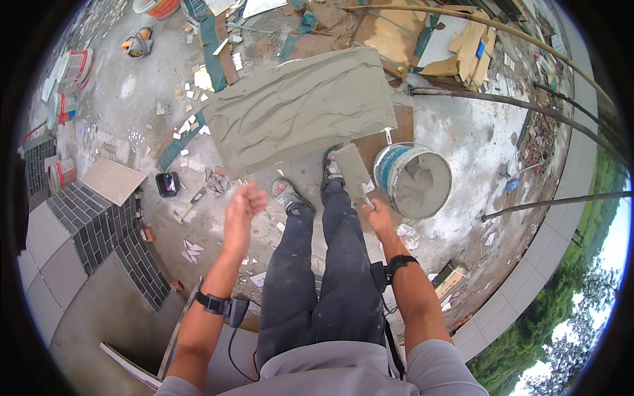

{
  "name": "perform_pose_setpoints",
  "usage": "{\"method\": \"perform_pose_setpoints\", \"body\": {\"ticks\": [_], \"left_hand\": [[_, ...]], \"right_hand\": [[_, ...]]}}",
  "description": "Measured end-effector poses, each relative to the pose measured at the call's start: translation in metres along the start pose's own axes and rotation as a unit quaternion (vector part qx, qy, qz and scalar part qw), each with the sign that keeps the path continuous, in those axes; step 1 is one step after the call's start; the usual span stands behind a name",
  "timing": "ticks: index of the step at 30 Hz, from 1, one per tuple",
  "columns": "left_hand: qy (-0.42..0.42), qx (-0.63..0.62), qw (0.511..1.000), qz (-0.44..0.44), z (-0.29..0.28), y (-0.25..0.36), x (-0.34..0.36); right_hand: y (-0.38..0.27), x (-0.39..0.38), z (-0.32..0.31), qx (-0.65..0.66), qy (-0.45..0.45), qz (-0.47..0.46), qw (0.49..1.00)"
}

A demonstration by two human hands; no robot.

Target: Applying mortar to the back of a tile using a trowel at a construction site.

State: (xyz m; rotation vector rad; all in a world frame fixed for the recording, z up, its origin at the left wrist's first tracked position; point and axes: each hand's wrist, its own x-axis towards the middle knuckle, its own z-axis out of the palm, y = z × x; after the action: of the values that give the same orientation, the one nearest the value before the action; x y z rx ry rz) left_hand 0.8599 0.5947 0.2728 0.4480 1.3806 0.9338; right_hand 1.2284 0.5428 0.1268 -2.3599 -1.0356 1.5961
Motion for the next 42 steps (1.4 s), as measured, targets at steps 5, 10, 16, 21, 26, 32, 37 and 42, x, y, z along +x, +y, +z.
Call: {"method": "perform_pose_setpoints", "body": {"ticks": [5, 10, 16, 21, 26, 32, 37, 42], "left_hand": [[-0.196, 0.311, 0.893, -0.259, -0.034, -0.151, -0.122], [-0.297, 0.467, 0.831, -0.047, -0.036, -0.162, -0.151], [-0.315, 0.516, 0.79, -0.105, -0.02, -0.19, -0.161], [-0.304, 0.526, 0.788, -0.102, -0.021, -0.191, -0.163], [-0.299, 0.53, 0.785, -0.116, -0.028, -0.192, -0.164], [-0.317, 0.537, 0.774, -0.113, -0.017, -0.195, -0.151], [-0.32, 0.53, 0.775, -0.129, -0.012, -0.203, -0.154], [-0.32, 0.523, 0.782, -0.111, -0.014, -0.205, -0.151]], "right_hand": [[-0.036, 0.027, 0.014, 0.09, -0.034, 0.041, 0.995], [-0.054, 0.097, 0.015, 0.261, 0.005, 0.014, 0.965], [-0.056, 0.144, 0.053, 0.341, -0.036, 0.0, 0.939], [0.005, 0.138, 0.052, 0.137, -0.066, 0.069, 0.986], [0.055, 0.081, 0.044, -0.033, -0.089, 0.104, 0.99], [0.006, 0.065, 0.081, -0.202, 0.016, -0.173, 0.964], [-0.012, 0.11, 0.077, -0.159, 0.163, -0.111, 0.967], [0.03, 0.102, 0.037, -0.039, 0.101, 0.061, 0.992]]}}
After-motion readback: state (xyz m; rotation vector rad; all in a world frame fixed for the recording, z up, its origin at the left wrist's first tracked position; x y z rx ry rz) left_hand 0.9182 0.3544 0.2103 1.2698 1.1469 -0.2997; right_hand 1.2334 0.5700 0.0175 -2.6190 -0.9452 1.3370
